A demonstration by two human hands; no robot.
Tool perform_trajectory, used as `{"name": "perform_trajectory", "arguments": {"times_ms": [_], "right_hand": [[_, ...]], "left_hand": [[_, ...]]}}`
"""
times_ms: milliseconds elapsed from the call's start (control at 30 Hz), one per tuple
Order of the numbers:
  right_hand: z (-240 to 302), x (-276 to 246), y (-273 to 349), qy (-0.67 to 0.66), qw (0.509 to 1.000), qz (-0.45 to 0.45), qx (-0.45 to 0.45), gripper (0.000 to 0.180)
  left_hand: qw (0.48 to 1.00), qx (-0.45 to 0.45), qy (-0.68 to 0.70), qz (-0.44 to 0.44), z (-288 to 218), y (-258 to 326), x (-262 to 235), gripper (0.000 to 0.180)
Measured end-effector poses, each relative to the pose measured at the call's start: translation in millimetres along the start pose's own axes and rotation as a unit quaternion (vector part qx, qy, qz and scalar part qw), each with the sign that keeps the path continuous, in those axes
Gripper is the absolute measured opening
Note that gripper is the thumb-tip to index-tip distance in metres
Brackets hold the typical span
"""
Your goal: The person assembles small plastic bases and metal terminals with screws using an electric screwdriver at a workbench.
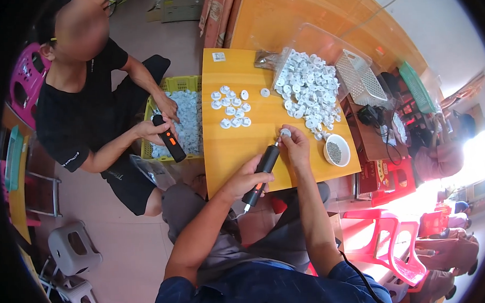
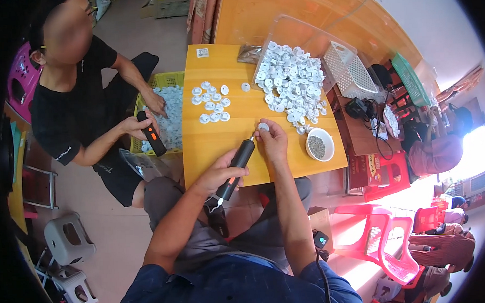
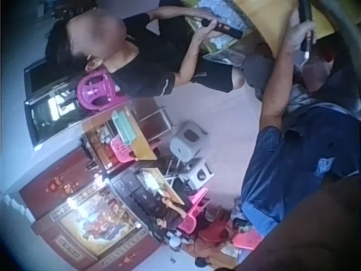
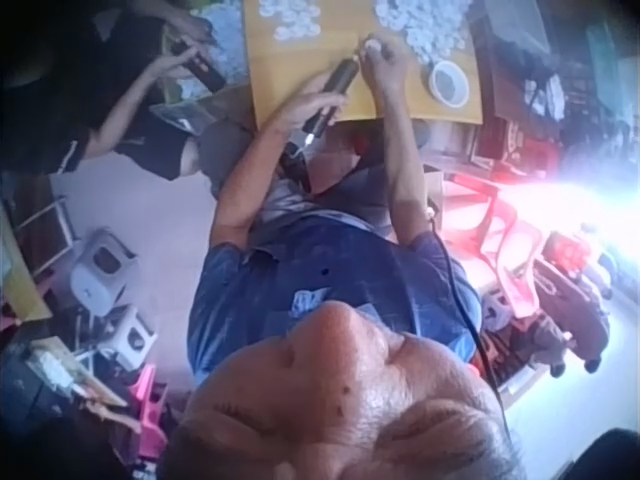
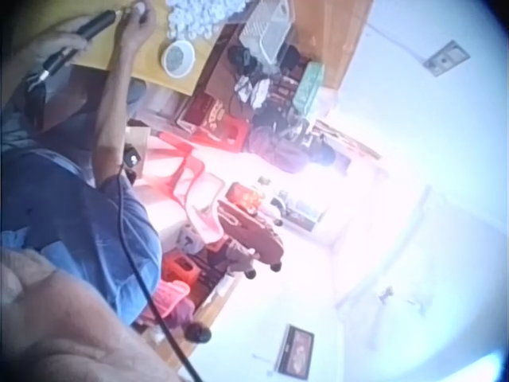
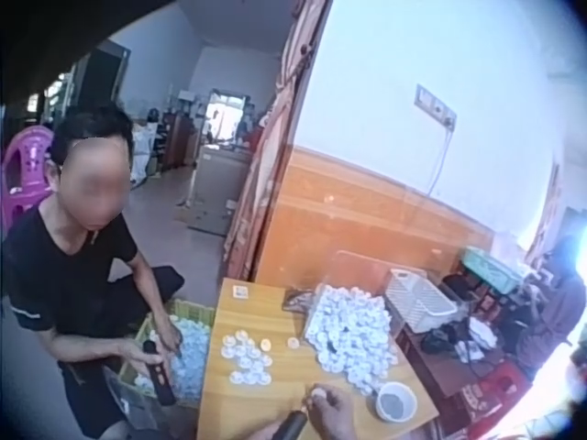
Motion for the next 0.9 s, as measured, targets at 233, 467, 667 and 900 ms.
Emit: {"name": "perform_trajectory", "arguments": {"times_ms": [233, 467, 667, 900], "right_hand": [[-6.5, 5.6, 4.8, -0.036, 0.999, -0.021, 0.004, 0.024], [4.0, 14.3, 13.0, -0.050, 0.998, -0.040, 0.008, 0.022], [5.1, 13.8, 13.4, -0.051, 0.998, -0.036, 0.004, 0.022], [3.0, 13.0, 12.9, -0.058, 0.998, -0.034, 0.003, 0.022]], "left_hand": [[1.000, -0.002, 0.001, -0.008, 0.9, -1.8, 0.1, 0.055], [1.000, -0.011, -0.014, -0.023, 3.9, -3.3, -2.5, 0.053], [0.999, -0.017, -0.025, -0.026, 2.3, -3.5, -1.0, 0.053], [0.999, -0.030, -0.033, -0.021, 4.3, -3.9, -2.3, 0.058]]}}
Point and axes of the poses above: each hand's wrist, its own y-axis away from the middle knuckle, its own x-axis out of the palm, z = x × y, the point moved 8 cm from there along -y, towards the middle knuckle, and after that the axes turned 1 degree about -z, right-handed, at the moved point
